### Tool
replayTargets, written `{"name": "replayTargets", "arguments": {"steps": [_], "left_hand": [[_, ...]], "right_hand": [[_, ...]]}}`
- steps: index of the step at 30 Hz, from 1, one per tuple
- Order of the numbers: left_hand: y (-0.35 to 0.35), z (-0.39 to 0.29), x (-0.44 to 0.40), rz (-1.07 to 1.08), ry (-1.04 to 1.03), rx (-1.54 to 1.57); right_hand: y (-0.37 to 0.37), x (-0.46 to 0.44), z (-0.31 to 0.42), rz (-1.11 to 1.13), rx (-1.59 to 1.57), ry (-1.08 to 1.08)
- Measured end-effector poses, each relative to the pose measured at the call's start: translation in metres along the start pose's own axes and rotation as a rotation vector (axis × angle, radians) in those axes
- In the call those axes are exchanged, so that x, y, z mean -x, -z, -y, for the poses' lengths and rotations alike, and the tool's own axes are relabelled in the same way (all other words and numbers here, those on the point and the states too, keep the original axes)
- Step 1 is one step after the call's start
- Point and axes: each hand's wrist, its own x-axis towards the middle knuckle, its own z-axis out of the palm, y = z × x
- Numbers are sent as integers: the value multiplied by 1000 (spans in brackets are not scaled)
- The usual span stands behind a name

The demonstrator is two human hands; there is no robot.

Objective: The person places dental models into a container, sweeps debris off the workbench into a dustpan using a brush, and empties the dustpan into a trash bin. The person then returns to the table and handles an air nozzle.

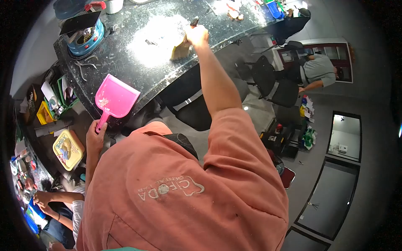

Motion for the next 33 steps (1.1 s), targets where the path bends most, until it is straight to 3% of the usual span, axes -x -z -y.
{"name": "replayTargets", "arguments": {"steps": [2, 3, 5, 6, 7, 8, 9, 11, 13, 15, 17, 19, 21, 23, 25, 29, 33], "left_hand": [[0, -5, -6, 16, -72, -81], [1, -7, -9, 12, -71, -92], [0, -11, -13, -71, -61, -90], [-1, -15, -16, -80, -57, -95], [-3, -19, -19, -256, -153, -227], [-6, -26, -24, -426, -252, -359], [-12, -35, -31, -424, -251, -365], [-22, -60, -47, -480, -389, -381], [-45, -97, -71, -389, -469, -354], [-76, -134, -106, -330, -626, -261], [-108, -164, -144, -233, -660, -302], [-139, -167, -188, -204, -607, -414], [-161, -172, -220, -253, -557, -454], [-174, -174, -242, -265, -423, -561], [-181, -173, -254, -287, -418, -592], [-179, -171, -261, -315, -386, -521], [-152, -176, -249, -365, -222, -22]], "right_hand": [[17, -13, 11, 165, -190, -92], [36, -16, 17, 41, 371, 158], [74, 2, 36, 247, 202, -123], [74, 1, 24, 276, 144, -127], [67, -5, 1, 302, 86, -131], [44, -27, -43, 288, 114, 26], [39, -15, -38, 295, -141, -142], [49, -20, -30, 45, 259, 23], [70, -25, -15, 42, 347, 68], [80, -51, -21, 189, 363, 215], [53, -75, -47, 166, 460, 419], [20, -79, -71, 328, 278, 450], [4, -63, -72, 319, 408, 508], [-2, -55, -67, 317, 288, 491], [-22, -58, -77, 310, 214, 533], [-26, -56, -78, 296, 130, 497], [-5, -49, -57, 250, 28, 636]]}}
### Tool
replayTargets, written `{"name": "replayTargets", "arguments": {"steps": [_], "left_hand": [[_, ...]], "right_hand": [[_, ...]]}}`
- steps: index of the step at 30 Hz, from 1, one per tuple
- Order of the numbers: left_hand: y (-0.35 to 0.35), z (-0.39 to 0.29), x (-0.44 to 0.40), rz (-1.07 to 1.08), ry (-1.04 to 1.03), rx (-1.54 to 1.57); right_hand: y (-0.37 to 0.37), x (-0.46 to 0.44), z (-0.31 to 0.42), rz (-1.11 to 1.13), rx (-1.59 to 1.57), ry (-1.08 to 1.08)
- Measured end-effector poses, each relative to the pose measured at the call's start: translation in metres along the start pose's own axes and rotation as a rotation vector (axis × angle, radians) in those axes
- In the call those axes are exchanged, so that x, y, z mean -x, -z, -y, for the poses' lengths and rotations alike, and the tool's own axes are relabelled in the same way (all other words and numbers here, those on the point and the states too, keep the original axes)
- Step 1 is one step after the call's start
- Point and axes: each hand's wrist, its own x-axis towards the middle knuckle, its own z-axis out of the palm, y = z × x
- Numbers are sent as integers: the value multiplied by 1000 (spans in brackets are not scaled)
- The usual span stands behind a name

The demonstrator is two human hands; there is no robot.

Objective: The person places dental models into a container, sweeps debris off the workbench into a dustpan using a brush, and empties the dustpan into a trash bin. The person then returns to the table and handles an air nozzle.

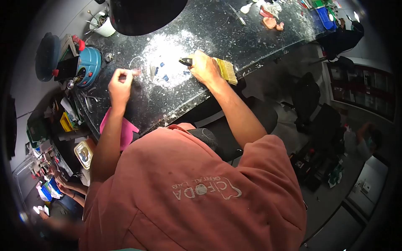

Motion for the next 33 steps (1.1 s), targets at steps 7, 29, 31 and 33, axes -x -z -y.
{"name": "replayTargets", "arguments": {"steps": [7, 29, 31, 33], "left_hand": [[6, 3, -11, -183, -333, -355], [-27, 22, 14, 65, 382, 682], [-20, 29, 13, 166, 454, 799], [-16, 37, 12, 394, 504, 916]], "right_hand": [[-42, -43, 41, 120, -130, 182], [-48, -5, 47, 311, 106, 285], [-45, -9, 48, 294, 57, 238], [-22, -11, 69, 203, -153, 153]]}}
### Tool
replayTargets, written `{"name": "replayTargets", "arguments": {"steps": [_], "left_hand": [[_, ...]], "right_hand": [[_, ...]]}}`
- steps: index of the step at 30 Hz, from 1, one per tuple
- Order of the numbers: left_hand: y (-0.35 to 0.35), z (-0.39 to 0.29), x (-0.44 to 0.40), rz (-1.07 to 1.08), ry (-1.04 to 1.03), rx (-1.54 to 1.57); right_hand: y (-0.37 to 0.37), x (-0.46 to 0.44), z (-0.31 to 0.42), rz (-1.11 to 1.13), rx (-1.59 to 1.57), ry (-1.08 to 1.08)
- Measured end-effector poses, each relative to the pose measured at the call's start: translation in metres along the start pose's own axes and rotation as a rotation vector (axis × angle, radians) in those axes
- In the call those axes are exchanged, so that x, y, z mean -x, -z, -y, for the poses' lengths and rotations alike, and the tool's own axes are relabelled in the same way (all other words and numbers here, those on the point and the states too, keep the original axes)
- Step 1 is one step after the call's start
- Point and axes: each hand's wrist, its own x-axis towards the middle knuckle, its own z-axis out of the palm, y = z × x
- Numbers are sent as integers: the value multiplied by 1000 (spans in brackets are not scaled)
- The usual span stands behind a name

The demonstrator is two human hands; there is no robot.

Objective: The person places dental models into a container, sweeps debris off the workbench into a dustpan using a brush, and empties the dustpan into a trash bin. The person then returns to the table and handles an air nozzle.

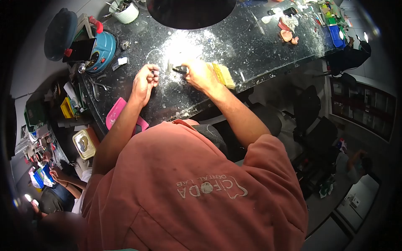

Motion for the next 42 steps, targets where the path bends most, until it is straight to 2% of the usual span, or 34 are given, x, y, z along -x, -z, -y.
{"name": "replayTargets", "arguments": {"steps": [1, 3, 4, 5, 7, 8, 11, 13, 14, 18, 20, 21, 23, 27, 29, 31, 33, 35, 36, 37, 39, 40, 41, 42], "left_hand": [[0, 4, 0, -3, 4, 2], [-22, -9, 1, 117, 233, 416], [-34, -18, 4, 155, 302, 495], [-37, -13, 2, 159, 337, 592], [-38, -7, -4, 205, 341, 613], [-39, -6, -6, 215, 346, 615], [-35, -6, -5, 98, 356, 575], [-26, -1, -8, 168, 361, 668], [-28, -5, -5, 86, 367, 589], [-17, -13, 13, 97, 375, 415], [-18, -27, 30, -21, 313, 84], [-14, -34, 40, -21, 313, 78], [6, -45, 61, -71, 238, -133], [44, -46, 105, -341, 74, -448], [55, -38, 125, -330, -66, -689], [59, -26, 144, -339, -51, -736], [61, -20, 161, -342, -42, -786], [61, -19, 174, -340, 21, -750], [63, -19, 178, -338, 13, -747], [65, -19, 183, -406, 11, -766], [75, -17, 197, -483, 9, -772], [83, -17, 206, -536, -20, -705], [92, -17, 213, -589, -54, -636], [99, -14, 220, -596, -60, -627]], "right_hand": [[4, 1, 9, 5, -2, -2], [8, 0, 20, 33, -287, -102], [10, 0, 22, -46, -237, 13], [16, -1, 23, -50, -234, 10], [33, 0, 15, -66, -43, -115], [42, 4, 2, -48, -75, -233], [57, 21, -45, 44, -23, -423], [47, 32, -69, 57, 178, -499], [46, 36, -62, 59, 191, -560], [24, 40, -55, 7, 153, -503], [15, 40, -54, 0, 148, -446], [7, 42, -60, -30, 132, -394], [1, 42, -59, -82, 172, -347], [14, 28, -33, 45, 50, -404], [35, 11, -27, -127, 149, -380], [75, -8, -31, -243, 161, -402], [116, -20, -33, -257, 76, -494], [155, -24, -8, -126, -18, -507], [160, -29, -21, -231, 239, -566], [161, -30, -34, -264, 190, -568], [135, -39, -72, -445, 382, -546], [115, -35, -80, -465, 99, -431], [100, -32, -70, -354, 51, -468], [76, -24, -69, -376, 170, -199]]}}
